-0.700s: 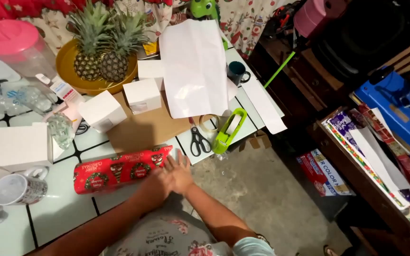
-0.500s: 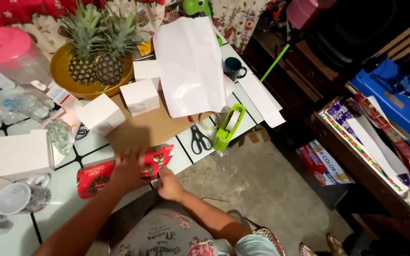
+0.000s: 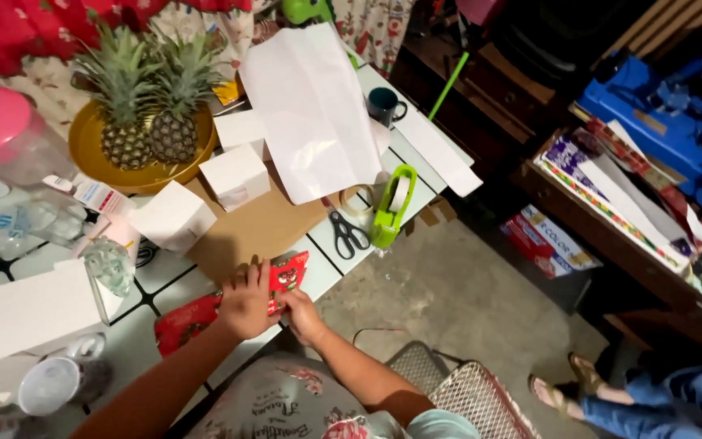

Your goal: Wrapping a small gift box with decorative red paper and using scissors to cut the paper to size.

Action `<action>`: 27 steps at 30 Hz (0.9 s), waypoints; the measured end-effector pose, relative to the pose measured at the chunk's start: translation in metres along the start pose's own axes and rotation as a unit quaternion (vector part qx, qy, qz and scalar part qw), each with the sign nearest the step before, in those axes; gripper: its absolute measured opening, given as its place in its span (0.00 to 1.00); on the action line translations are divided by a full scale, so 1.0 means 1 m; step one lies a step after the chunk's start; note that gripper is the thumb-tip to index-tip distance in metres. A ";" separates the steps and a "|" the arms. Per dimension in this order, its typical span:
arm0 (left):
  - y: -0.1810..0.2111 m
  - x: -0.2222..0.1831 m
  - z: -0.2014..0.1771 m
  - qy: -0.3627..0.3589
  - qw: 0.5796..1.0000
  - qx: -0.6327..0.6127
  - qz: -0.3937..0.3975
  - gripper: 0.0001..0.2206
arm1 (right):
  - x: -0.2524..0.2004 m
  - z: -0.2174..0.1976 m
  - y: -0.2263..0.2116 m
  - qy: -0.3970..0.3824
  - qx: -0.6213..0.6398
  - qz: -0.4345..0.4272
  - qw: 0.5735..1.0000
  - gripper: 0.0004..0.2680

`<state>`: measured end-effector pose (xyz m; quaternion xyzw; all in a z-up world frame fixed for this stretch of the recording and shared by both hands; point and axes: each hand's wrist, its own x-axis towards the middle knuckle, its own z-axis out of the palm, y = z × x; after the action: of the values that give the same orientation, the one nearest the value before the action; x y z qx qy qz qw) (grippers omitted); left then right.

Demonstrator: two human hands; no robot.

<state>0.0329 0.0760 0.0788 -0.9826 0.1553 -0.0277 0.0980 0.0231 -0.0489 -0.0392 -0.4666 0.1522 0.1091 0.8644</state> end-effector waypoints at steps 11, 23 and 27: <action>0.012 0.001 -0.028 -0.141 0.988 -0.025 0.065 0.53 | 0.014 0.025 -0.022 0.173 0.008 0.054 0.983 0.12; 0.010 0.000 -0.033 -0.154 0.982 -0.061 0.090 0.46 | 0.003 0.036 -0.091 0.166 0.061 0.117 0.977 0.12; 0.009 0.000 -0.029 -0.147 0.982 -0.062 0.098 0.47 | 0.044 -0.005 -0.089 0.148 0.087 0.146 0.974 0.10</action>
<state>0.0282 0.0625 0.1053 -0.9601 0.2365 0.1364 0.0608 0.0922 -0.0991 0.0111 -0.3733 0.3538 0.1503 0.8443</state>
